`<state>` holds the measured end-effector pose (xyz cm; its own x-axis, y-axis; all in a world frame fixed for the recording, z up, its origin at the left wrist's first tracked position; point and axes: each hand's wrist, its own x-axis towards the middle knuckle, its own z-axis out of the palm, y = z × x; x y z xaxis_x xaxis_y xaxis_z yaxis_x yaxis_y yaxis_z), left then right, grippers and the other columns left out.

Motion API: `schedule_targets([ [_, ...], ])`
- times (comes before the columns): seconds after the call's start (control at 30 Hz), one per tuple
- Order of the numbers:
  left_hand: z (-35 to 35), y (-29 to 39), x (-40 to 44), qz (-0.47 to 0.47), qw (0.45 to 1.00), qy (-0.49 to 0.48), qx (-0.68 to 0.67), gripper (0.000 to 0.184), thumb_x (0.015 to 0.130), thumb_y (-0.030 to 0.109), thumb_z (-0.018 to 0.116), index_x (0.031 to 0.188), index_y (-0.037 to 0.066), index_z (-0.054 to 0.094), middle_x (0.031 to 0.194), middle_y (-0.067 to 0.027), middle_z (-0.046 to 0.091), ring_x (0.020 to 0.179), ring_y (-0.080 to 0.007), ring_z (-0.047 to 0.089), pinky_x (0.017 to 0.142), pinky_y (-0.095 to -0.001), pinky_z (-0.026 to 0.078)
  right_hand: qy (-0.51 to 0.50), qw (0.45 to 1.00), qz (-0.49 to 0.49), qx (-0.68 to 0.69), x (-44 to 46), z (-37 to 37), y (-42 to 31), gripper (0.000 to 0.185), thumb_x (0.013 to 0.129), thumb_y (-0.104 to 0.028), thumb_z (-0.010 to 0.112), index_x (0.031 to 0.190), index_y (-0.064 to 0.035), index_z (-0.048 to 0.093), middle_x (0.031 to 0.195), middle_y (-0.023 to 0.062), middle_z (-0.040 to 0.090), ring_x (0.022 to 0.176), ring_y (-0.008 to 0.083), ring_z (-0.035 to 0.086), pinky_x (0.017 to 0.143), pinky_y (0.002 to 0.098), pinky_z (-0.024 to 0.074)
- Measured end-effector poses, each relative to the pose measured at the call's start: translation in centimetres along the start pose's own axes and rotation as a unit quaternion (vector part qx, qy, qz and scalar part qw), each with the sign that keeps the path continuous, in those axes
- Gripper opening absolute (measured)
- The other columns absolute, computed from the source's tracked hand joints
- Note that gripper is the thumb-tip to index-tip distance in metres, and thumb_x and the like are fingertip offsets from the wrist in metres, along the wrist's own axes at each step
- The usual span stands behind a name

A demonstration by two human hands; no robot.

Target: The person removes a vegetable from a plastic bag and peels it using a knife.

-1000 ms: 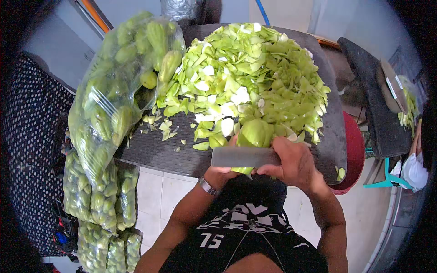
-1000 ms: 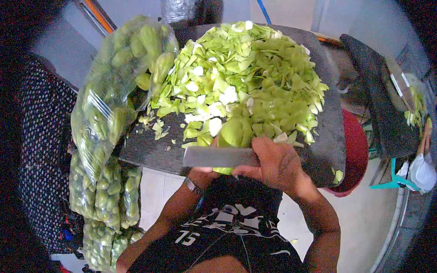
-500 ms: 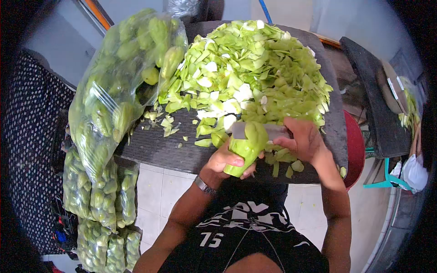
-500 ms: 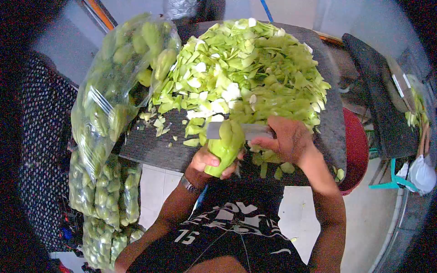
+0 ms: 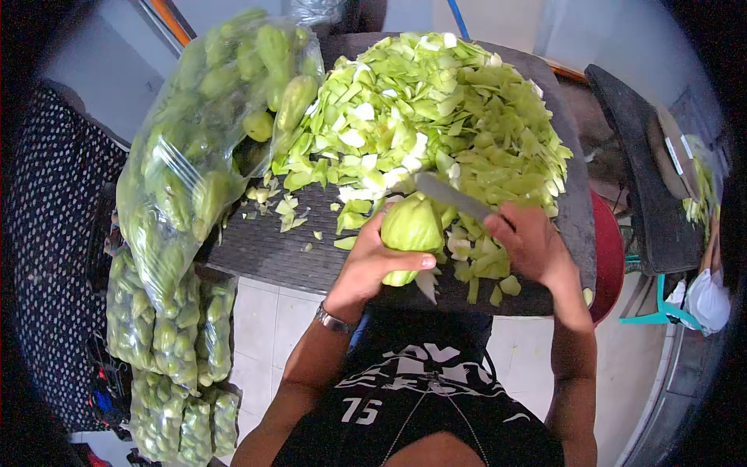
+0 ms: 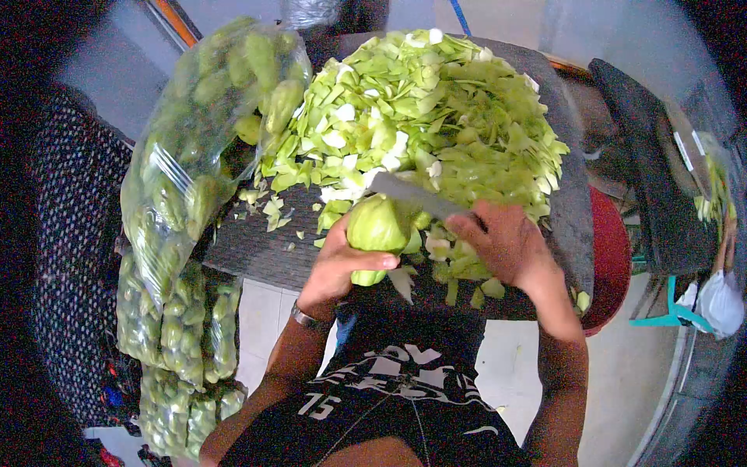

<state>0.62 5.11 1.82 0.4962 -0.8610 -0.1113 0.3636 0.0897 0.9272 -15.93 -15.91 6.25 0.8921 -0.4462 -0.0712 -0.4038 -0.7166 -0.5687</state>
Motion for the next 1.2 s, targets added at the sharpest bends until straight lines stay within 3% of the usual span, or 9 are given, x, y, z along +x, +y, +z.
schedule_targets([
  [0.23,-0.1,-2.1,0.3,0.104,0.96,0.012,0.26,0.089,0.066,0.015,0.096,0.136,0.002,0.043,0.118,-0.0071,0.067,0.112,-0.0163,0.063,0.097,-0.0346,0.052,-0.032,0.987,-0.158,-0.024,-1.3,1.2,-3.5,0.064,0.088,-0.066,0.065,0.087,-0.002,0.058,0.08,0.0217,0.062,0.077,0.045,0.064,0.069,0.0527,0.0484],
  [0.4,-0.2,-3.9,1.0,0.219,0.956,-0.028,0.192,0.092,0.065,0.019,0.095,0.138,0.006,0.041,0.12,-0.01,0.066,0.112,-0.0182,0.065,0.095,-0.0337,0.052,-0.053,0.987,-0.149,-0.029,-1.2,1.1,-3.6,0.065,0.078,-0.062,0.077,0.086,-0.0014,0.056,0.077,0.0193,0.059,0.076,0.0445,0.062,0.066,0.0481,0.0468],
  [0.57,0.7,-2.9,0.0,0.277,0.847,-0.023,0.454,0.077,0.063,0.017,0.091,0.129,0.003,0.053,0.113,-0.0115,0.068,0.107,-0.0203,0.067,0.094,-0.0339,0.053,-0.001,0.984,-0.176,-0.024,-0.5,1.8,-1.0,0.066,0.082,-0.067,0.07,0.087,-0.0023,0.058,0.079,0.0203,0.061,0.079,0.0443,0.064,0.068,0.0506,0.0488],
  [0.6,1.1,-2.6,-0.1,0.155,0.911,-0.018,0.383,0.071,0.062,0.017,0.091,0.123,0.001,0.058,0.111,-0.0118,0.069,0.104,-0.0213,0.067,0.093,-0.0346,0.053,0.002,0.986,-0.167,-0.028,-0.4,2.1,-0.7,0.065,0.083,-0.067,0.069,0.088,-0.0028,0.06,0.08,0.0204,0.063,0.08,0.0438,0.065,0.07,0.0517,0.0499],
  [0.7,0.8,-2.6,0.1,0.274,0.819,-0.032,0.503,0.076,0.06,0.018,0.093,0.124,0.001,0.055,0.109,-0.0122,0.069,0.105,-0.0213,0.067,0.093,-0.0353,0.053,-0.004,0.985,-0.17,-0.032,-0.1,2.6,0.1,0.067,0.086,-0.069,0.065,0.089,-0.0012,0.063,0.083,0.0234,0.066,0.084,0.0455,0.066,0.072,0.0518,0.0503],
  [0.9,0.4,-2.2,-2.2,0.137,0.983,0.002,0.121,0.081,0.061,0.016,0.096,0.125,0.003,0.049,0.115,-0.009,0.064,0.106,-0.0182,0.063,0.095,-0.0336,0.051,-0.007,0.998,0.054,-0.041,0.4,0.7,1.2,0.072,0.097,-0.067,0.05,0.087,0.0029,0.066,0.088,0.0327,0.065,0.089,0.0492,0.065,0.077,0.0532,0.0493],
  [0.93,0.8,-0.6,-2.0,0.093,0.986,0.026,0.137,0.085,0.062,0.015,0.097,0.13,0.002,0.047,0.115,-0.0077,0.063,0.106,-0.0182,0.063,0.095,-0.0335,0.052,0.016,0.998,0.045,-0.052,0.1,0.6,0.4,0.056,0.104,-0.049,0.05,0.091,0.0031,0.064,0.082,0.0318,0.06,0.083,0.0508,0.06,0.071,0.0507,0.0465],
  [1.03,0.6,-0.3,-1.9,-0.01,0.984,0.02,-0.177,0.079,0.08,0.006,0.082,0.147,0.001,0.039,0.126,-0.0097,0.061,0.117,-0.0217,0.06,0.103,-0.0406,0.049,0.005,0.997,0.06,-0.048,-0.1,1.3,0.9,0.055,0.105,-0.047,0.049,0.087,0.0037,0.061,0.081,0.0304,0.059,0.082,0.0509,0.058,0.068,0.0505,0.0451],
  [1.2,-2.9,-5.1,-0.4,0.016,0.95,-0.065,-0.304,0.077,0.083,0.01,0.078,0.15,0.003,0.04,0.136,-0.0142,0.058,0.126,-0.0301,0.057,0.104,-0.048,0.049,0.008,0.998,0.04,0.05,-0.6,2.2,1.4,0.067,0.103,-0.057,0.048,0.082,0.0051,0.059,0.076,0.0307,0.057,0.075,0.0477,0.059,0.068,0.0492,0.0462],
])
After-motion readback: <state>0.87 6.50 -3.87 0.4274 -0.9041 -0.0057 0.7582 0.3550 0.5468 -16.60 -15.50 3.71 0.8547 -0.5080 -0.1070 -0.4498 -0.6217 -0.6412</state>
